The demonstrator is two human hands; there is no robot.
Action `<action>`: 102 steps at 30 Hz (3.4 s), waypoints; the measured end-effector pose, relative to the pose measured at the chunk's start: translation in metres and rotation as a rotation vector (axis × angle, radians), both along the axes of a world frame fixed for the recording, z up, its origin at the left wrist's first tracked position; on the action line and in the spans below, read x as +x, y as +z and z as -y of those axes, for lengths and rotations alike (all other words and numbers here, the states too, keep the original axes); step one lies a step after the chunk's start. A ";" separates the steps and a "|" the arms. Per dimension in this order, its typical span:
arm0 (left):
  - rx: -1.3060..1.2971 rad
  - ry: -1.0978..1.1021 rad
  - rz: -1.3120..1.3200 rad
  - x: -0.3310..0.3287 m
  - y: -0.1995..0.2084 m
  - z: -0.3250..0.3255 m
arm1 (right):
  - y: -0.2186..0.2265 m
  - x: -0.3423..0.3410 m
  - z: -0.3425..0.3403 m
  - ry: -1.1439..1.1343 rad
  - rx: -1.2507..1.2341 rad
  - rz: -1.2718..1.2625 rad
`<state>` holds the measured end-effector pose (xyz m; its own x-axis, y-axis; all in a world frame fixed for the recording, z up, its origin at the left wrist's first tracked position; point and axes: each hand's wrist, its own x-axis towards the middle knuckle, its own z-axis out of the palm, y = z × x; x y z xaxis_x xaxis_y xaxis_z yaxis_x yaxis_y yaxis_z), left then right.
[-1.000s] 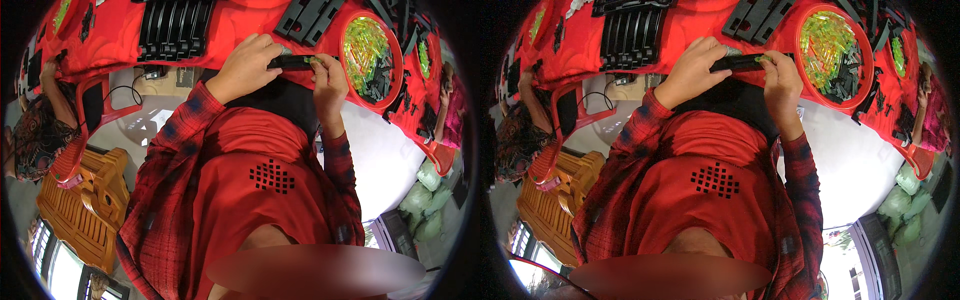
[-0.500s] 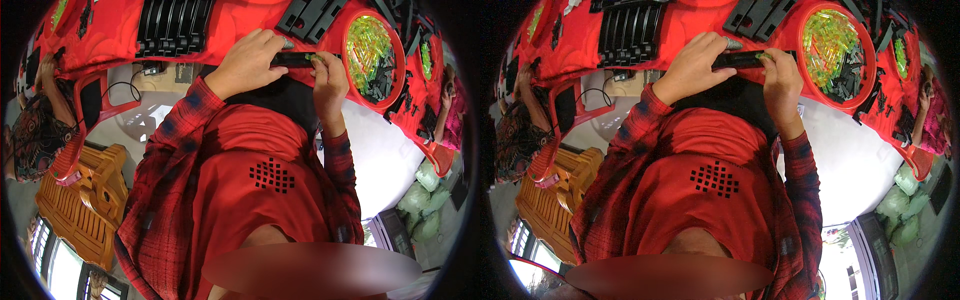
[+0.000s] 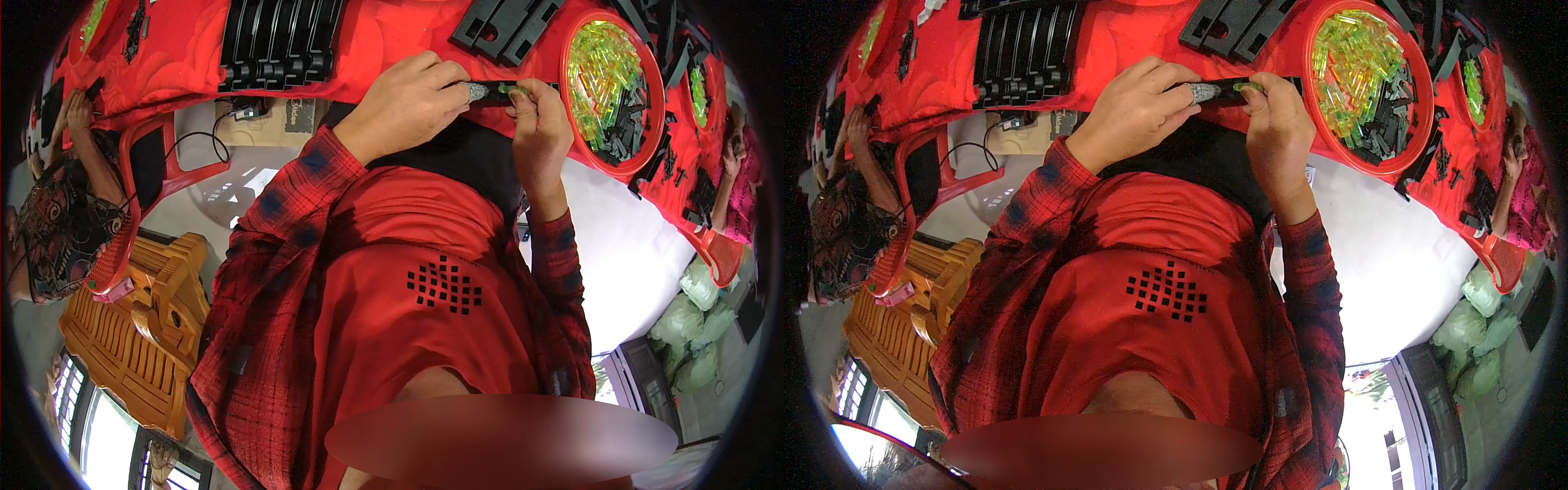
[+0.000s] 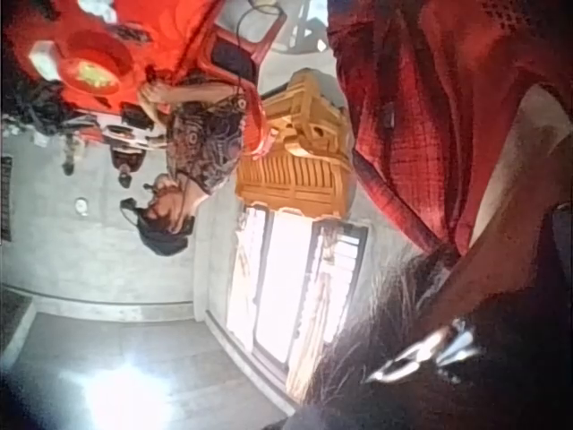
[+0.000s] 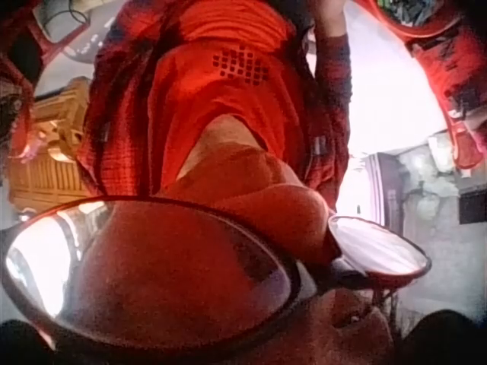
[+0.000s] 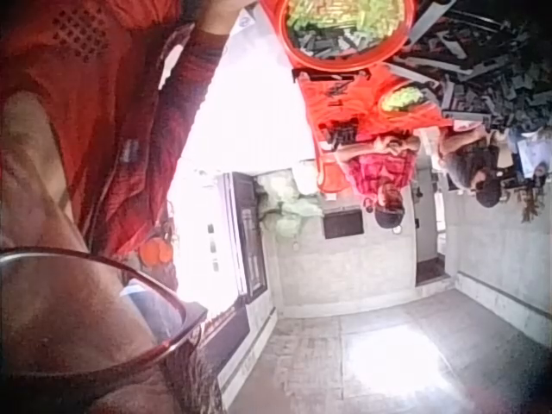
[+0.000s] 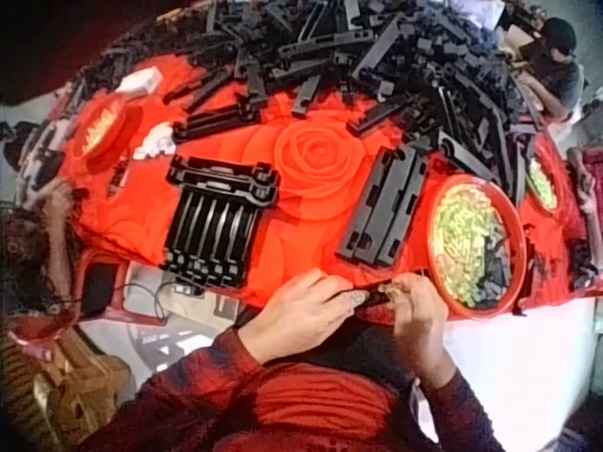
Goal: The person assembles plastic items by picking small inserts from a bowl and fitting them into black plastic housings by hand.
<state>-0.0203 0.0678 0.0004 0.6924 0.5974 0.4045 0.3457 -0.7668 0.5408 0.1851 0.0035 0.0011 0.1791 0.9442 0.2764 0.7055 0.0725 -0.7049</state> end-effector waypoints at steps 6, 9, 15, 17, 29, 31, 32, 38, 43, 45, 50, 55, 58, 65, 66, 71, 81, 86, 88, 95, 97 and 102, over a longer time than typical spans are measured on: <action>-0.016 -0.036 0.033 0.001 -0.006 -0.004 | 0.004 -0.003 0.000 0.025 0.003 -0.049; -0.021 -0.031 0.032 0.001 -0.003 -0.003 | 0.001 -0.004 0.001 0.048 0.035 -0.052; -0.056 -0.019 0.057 0.000 0.000 -0.004 | 0.004 0.000 0.002 0.106 0.038 -0.079; -0.068 -0.016 0.055 -0.001 0.001 -0.001 | 0.003 -0.002 0.005 0.083 0.023 -0.136; -0.042 -0.007 0.043 0.000 -0.004 -0.002 | 0.006 -0.005 0.003 0.034 -0.049 -0.143; -0.033 -0.006 0.042 0.000 -0.005 -0.003 | 0.006 -0.005 0.003 0.035 -0.041 -0.139; -0.035 -0.006 0.042 0.000 -0.005 -0.003 | 0.005 -0.004 0.003 0.044 -0.014 -0.145; -0.045 -0.017 0.059 0.001 -0.007 -0.004 | 0.005 -0.003 0.003 0.046 0.015 -0.091; -0.064 -0.012 0.053 0.000 -0.006 -0.004 | 0.002 -0.002 0.000 0.051 0.038 -0.078; -0.062 -0.014 0.054 0.000 -0.006 -0.004 | 0.000 0.000 -0.001 0.073 0.079 0.008; -0.068 -0.014 0.056 0.000 -0.007 -0.005 | 0.001 0.000 -0.004 0.082 0.074 0.061; -0.066 -0.011 0.066 0.001 -0.008 -0.004 | 0.003 -0.002 -0.004 0.056 0.017 -0.041; -0.047 -0.020 0.066 0.002 -0.008 -0.004 | 0.002 -0.001 -0.003 0.072 0.054 -0.027; -0.092 0.015 0.017 -0.003 -0.002 -0.001 | 0.010 0.000 0.003 -0.001 0.013 -0.098; -0.064 0.026 0.035 -0.003 -0.002 0.000 | 0.013 -0.002 0.006 -0.081 0.025 -0.186; -0.030 0.043 0.055 -0.006 0.003 0.008 | 0.026 -0.003 0.012 -0.095 0.004 -0.522; -0.321 0.183 0.175 -0.003 0.025 0.054 | 0.015 -0.018 0.030 0.011 0.155 -0.553; -1.248 -0.064 0.413 -0.008 0.045 0.058 | 0.026 -0.002 0.028 0.040 0.100 -0.654; -1.453 -0.141 0.533 -0.002 0.036 0.061 | 0.033 -0.003 0.027 0.063 0.075 -0.639; -1.719 -0.253 0.498 -0.002 0.031 0.065 | 0.045 -0.019 0.026 0.306 -0.055 -0.598; -1.692 -0.129 0.461 -0.003 0.030 0.068 | 0.045 -0.016 0.024 0.396 -0.182 -0.707; -1.702 -0.022 0.634 0.000 0.024 0.069 | 0.055 -0.006 0.027 0.320 -0.138 -0.919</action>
